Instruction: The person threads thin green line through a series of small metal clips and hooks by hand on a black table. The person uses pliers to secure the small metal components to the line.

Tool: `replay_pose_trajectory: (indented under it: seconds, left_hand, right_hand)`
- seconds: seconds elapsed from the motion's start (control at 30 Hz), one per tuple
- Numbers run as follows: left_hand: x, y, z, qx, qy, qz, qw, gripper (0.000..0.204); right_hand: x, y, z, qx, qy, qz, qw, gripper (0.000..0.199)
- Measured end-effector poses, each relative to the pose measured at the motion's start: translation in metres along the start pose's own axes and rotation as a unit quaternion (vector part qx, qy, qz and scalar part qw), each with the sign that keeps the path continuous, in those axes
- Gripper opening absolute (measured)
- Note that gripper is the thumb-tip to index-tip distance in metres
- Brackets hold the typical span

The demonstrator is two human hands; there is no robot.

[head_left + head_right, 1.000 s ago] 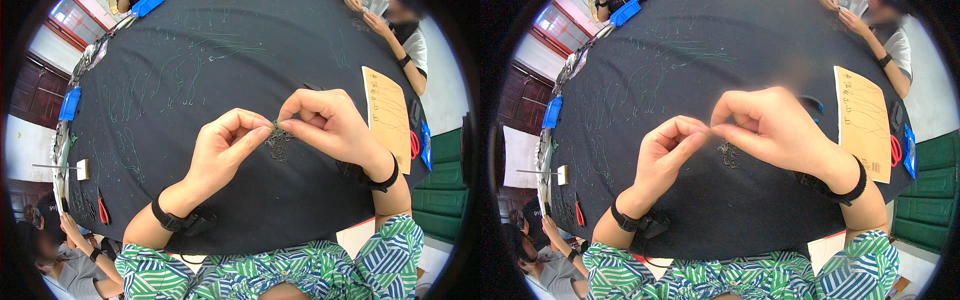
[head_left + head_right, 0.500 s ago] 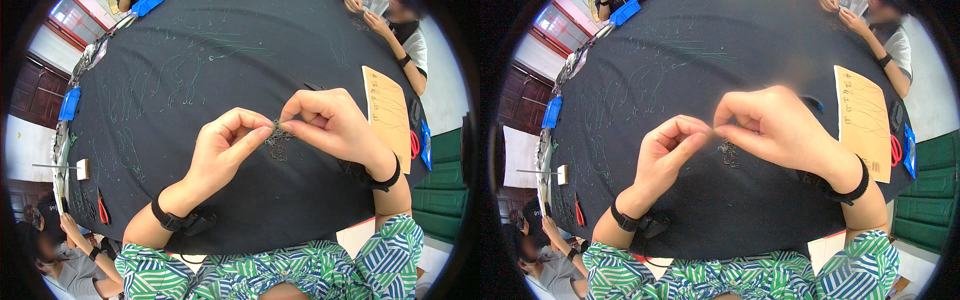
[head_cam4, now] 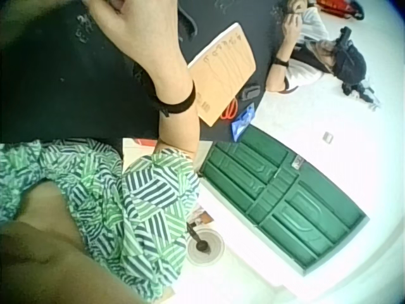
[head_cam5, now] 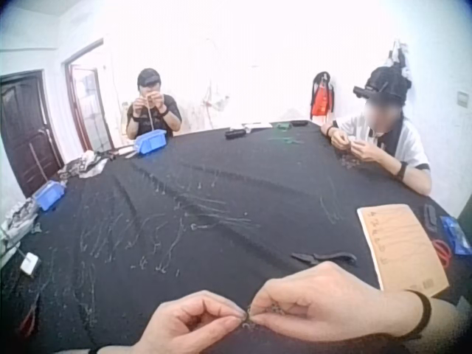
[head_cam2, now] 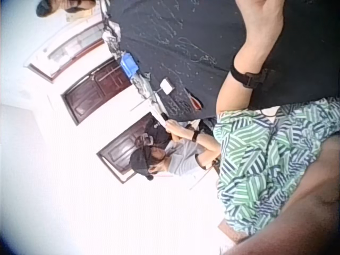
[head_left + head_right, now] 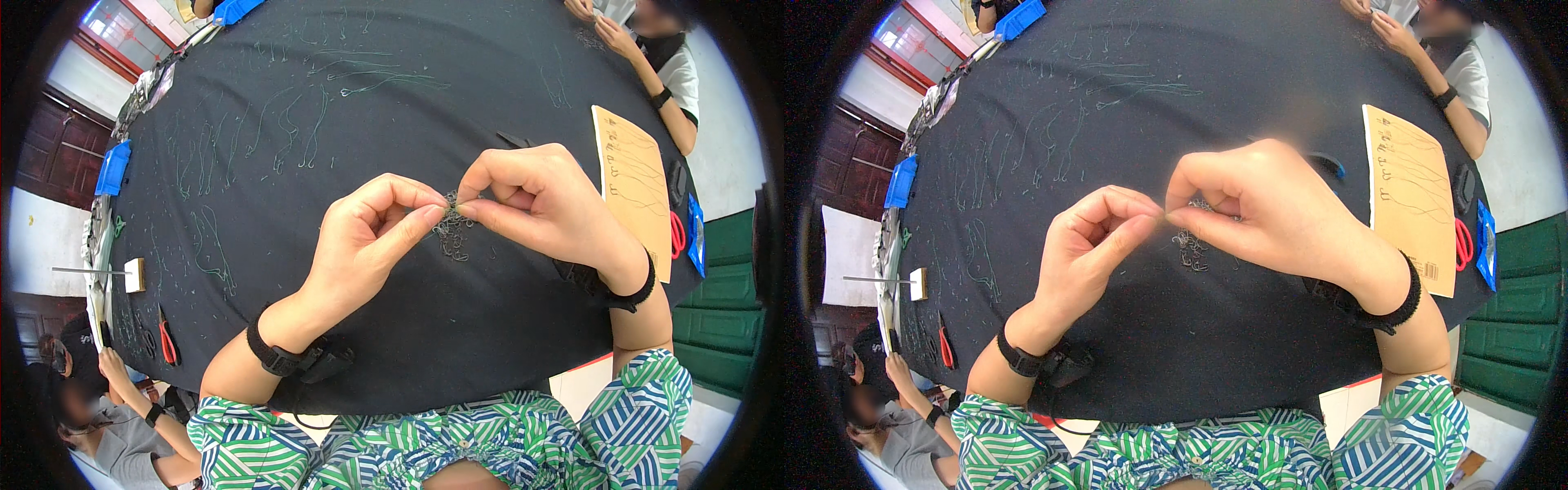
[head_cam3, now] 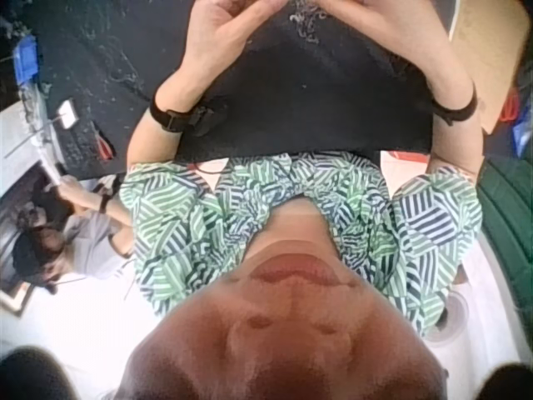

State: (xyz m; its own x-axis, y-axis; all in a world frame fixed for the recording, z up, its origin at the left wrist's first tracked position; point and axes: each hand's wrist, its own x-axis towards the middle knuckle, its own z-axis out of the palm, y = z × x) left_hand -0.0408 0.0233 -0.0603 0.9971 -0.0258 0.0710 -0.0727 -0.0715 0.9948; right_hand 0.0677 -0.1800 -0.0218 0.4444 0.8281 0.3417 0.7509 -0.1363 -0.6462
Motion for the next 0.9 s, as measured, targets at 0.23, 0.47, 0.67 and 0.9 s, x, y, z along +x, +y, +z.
replay_pose_trajectory:
  seconds: [0.23,0.47,0.67,0.9]
  left_hand:
    - [0.0,-0.002,0.0,0.006,-0.002,-0.019,1.0,0.009]
    - [-0.001,-0.002,-0.003,0.03,0.025,-0.039,0.998,0.01]
    - [0.0,-0.003,0.0,0.016,0.032,-0.028,0.999,0.009]
    - [-0.002,0.004,0.002,0.082,0.052,0.03,0.995,0.004]
  right_hand:
    - [0.0,0.004,0.01,0.026,0.042,-0.01,0.999,0.011]
    - [0.001,-0.01,0.004,-0.009,0.047,0.014,0.999,0.015]
    - [-0.003,-0.004,0.018,-0.013,-0.007,0.086,0.996,0.017]
    - [-0.002,-0.006,0.024,0.064,0.01,0.133,0.989,0.014]
